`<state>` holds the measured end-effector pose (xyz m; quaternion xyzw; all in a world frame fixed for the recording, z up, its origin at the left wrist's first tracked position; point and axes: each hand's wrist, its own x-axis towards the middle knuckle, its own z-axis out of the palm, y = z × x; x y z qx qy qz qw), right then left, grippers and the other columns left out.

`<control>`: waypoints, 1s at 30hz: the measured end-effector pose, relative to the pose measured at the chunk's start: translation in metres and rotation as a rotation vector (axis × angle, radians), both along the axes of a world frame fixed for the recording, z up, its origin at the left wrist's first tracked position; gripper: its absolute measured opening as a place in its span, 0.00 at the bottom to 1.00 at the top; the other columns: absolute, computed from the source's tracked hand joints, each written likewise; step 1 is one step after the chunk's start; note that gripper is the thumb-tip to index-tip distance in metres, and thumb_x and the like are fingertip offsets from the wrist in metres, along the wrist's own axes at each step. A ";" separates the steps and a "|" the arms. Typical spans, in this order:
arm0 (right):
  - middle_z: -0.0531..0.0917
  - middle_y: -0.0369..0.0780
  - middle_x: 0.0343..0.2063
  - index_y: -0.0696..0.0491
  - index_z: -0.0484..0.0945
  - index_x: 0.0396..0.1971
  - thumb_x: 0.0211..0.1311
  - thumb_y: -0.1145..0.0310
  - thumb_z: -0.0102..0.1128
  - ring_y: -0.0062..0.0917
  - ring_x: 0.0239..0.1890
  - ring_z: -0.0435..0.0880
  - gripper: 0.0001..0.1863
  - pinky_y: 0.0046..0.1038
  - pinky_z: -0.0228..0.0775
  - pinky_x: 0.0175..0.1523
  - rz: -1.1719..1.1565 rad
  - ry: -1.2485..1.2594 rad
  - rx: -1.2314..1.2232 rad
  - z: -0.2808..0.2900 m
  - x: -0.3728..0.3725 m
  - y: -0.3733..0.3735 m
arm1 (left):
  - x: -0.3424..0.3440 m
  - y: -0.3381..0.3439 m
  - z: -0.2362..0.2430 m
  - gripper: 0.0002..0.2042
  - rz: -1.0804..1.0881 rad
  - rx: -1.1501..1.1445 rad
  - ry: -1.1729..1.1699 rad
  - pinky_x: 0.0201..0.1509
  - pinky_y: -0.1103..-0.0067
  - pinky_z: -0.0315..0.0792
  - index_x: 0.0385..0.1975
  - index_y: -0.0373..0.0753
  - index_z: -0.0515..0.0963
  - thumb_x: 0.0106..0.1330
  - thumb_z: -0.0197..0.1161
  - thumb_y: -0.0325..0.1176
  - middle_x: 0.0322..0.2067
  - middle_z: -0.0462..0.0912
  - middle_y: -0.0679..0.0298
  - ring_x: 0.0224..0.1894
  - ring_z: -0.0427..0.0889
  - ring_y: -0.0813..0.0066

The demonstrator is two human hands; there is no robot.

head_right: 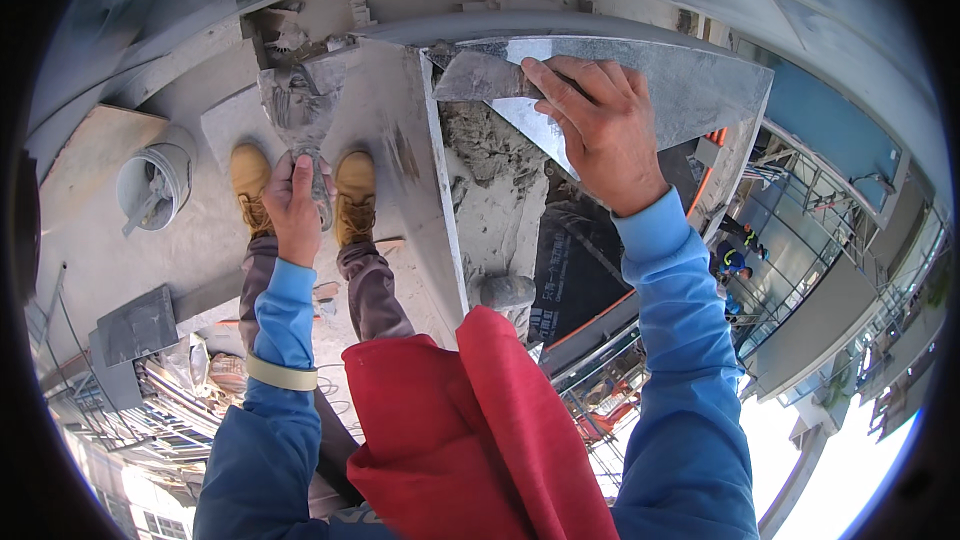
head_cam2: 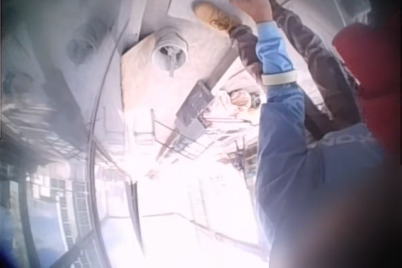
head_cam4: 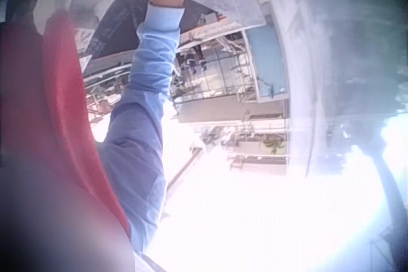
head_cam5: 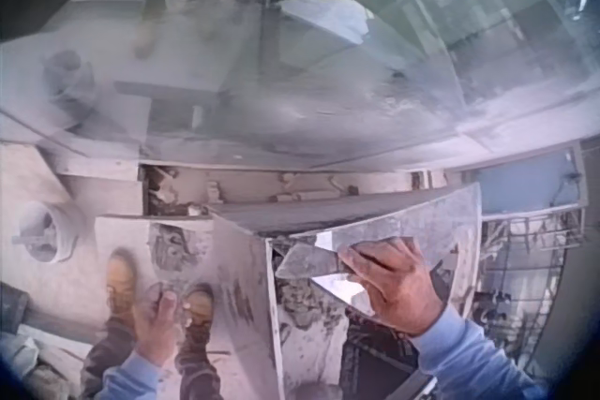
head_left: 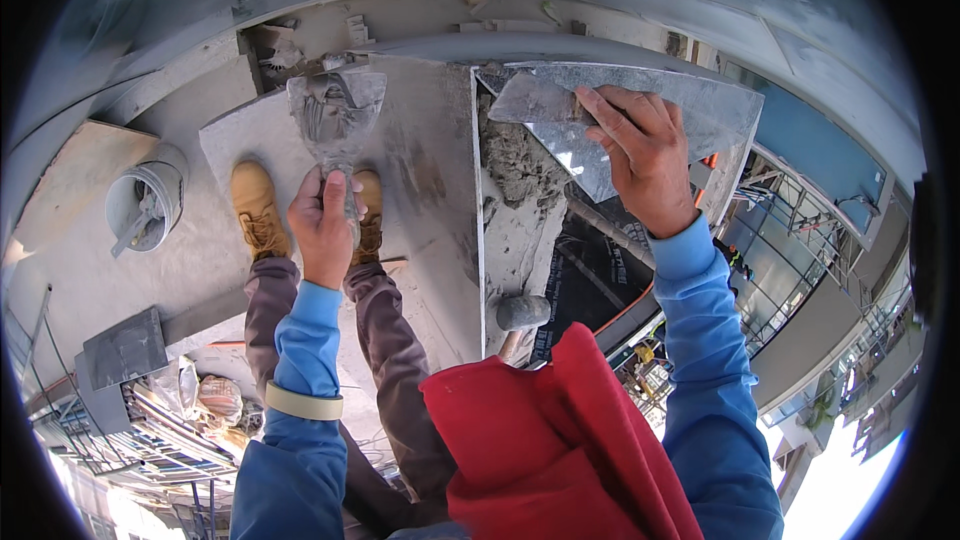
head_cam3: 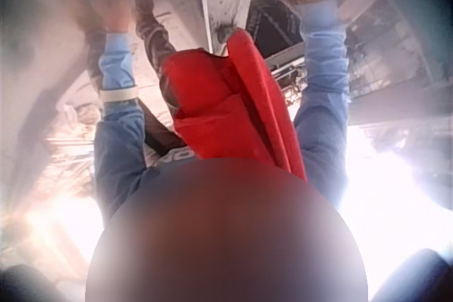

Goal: The person places a large stone tile onto a prepared mortar bed on a curved ledge, adjusts its position, and then uses a trowel to apply and smooth mortar along the tile edges. The worker also handles a small container and tube, likely for sealant or adhesive, while other workers are visible in the background.

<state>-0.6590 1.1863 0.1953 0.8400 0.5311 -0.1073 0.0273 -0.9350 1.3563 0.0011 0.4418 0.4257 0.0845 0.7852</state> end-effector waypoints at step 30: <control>0.84 0.41 0.51 0.46 0.82 0.60 0.67 0.79 0.60 0.33 0.47 0.82 0.23 0.37 0.74 0.53 -0.040 0.424 -0.237 0.042 0.073 0.043 | -0.001 0.004 -0.002 0.15 -0.026 -0.095 -0.035 0.30 0.82 0.73 0.48 0.31 0.79 0.78 0.58 0.39 0.31 0.82 0.65 0.25 0.76 0.83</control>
